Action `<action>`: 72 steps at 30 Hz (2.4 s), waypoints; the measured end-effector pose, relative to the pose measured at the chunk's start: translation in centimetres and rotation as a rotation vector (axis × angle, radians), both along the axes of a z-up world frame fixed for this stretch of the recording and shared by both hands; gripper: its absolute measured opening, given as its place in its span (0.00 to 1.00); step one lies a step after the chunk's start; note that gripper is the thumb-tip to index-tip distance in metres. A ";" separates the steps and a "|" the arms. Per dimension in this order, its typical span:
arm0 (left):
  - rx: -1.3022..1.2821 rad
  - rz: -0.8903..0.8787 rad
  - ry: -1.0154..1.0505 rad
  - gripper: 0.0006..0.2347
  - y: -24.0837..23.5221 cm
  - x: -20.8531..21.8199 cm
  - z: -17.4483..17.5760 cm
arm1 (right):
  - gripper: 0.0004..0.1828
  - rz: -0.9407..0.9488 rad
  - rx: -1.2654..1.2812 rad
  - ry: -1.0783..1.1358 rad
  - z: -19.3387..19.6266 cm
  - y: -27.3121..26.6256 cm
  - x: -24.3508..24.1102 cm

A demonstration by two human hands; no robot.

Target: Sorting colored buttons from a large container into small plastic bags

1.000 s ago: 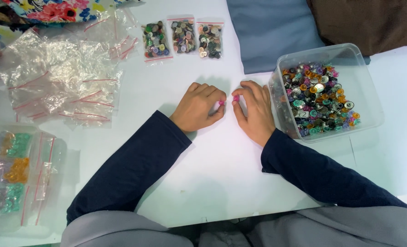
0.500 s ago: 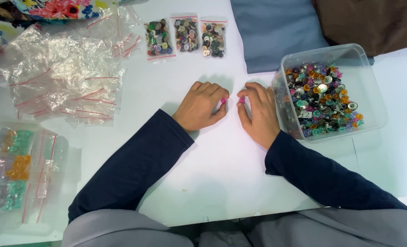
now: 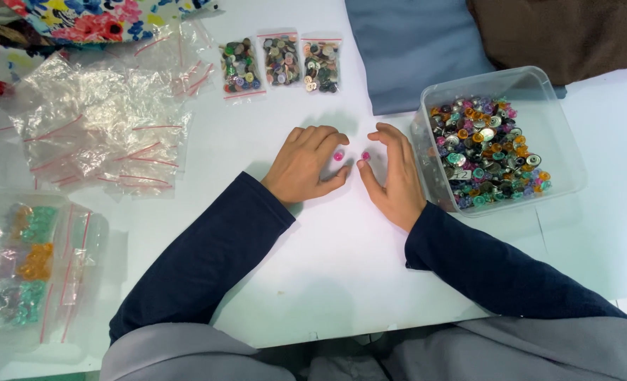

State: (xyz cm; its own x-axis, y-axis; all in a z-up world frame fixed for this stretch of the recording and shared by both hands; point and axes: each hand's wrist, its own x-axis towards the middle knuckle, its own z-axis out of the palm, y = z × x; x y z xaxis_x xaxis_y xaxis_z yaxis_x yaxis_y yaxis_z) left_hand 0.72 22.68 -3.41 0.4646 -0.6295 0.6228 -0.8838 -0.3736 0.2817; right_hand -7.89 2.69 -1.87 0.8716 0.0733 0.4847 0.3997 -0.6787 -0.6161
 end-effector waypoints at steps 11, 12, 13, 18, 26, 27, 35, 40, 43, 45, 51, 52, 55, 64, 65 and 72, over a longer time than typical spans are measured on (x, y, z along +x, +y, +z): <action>-0.124 -0.022 -0.109 0.06 -7.9 -2.5 7.6 | 0.11 0.038 -0.133 -0.460 8.0 -3.7 -5.6; -0.112 -0.043 -0.097 0.05 -9.2 -2.8 8.6 | 0.09 -0.027 -0.193 -0.482 9.5 -4.8 -5.0; -0.111 -0.050 -0.095 0.05 -10.8 -2.8 8.7 | 0.09 -0.035 -0.193 -0.479 10.1 -6.0 -4.1; 0.054 0.108 -0.166 0.03 -18.9 -1.1 4.2 | 0.09 -0.070 -0.337 -0.088 7.4 -14.2 -0.1; 0.427 0.154 0.029 0.07 -21.6 0.3 2.8 | 0.11 -0.004 -0.522 0.200 5.6 -17.3 0.9; 0.472 0.142 0.026 0.09 -21.7 0.4 2.6 | 0.11 0.009 -0.539 0.204 5.7 -17.3 0.9; 0.472 0.133 0.073 0.04 -21.5 0.6 3.9 | 0.11 -0.094 -0.621 0.240 2.8 -18.6 1.1; 0.386 0.095 0.107 0.06 -20.8 0.5 4.6 | 0.13 -0.091 -0.587 0.277 2.7 -18.6 1.0; 0.360 0.094 0.146 0.08 -20.6 0.6 4.4 | 0.14 -0.088 -0.608 0.323 3.0 -18.3 0.7; 0.310 0.072 0.127 0.08 -20.4 0.6 4.1 | 0.14 -0.066 -0.608 0.297 2.9 -18.2 0.6; 0.262 0.067 0.155 0.07 -20.4 0.5 3.7 | 0.08 -0.083 -0.635 0.274 2.1 -18.5 0.4; 0.263 0.067 0.155 0.07 -20.4 0.5 3.7 | 0.08 -0.083 -0.634 0.274 2.0 -18.6 0.5; 0.268 0.049 0.142 0.07 -20.3 0.6 3.7 | 0.07 -0.087 -0.653 0.279 2.0 -18.7 0.6; 0.258 0.043 0.164 0.07 -20.0 0.6 3.7 | 0.07 -0.077 -0.606 0.273 2.5 -18.3 0.2; 0.253 0.043 0.176 0.07 -20.0 0.7 3.8 | 0.07 -0.072 -0.601 0.271 2.6 -18.2 0.2; 0.189 0.027 0.227 0.08 -19.5 0.2 3.9 | 0.07 -0.059 -0.501 0.244 2.7 -17.9 -0.1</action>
State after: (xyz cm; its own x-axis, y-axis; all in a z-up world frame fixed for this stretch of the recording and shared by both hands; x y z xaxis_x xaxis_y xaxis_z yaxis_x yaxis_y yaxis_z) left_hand 0.89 3.14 0.47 0.5965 -0.7103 0.3738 -0.7954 -0.4605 0.3942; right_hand -7.94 -15.17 0.83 0.9638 0.1906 0.1864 0.2384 -0.9292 -0.2825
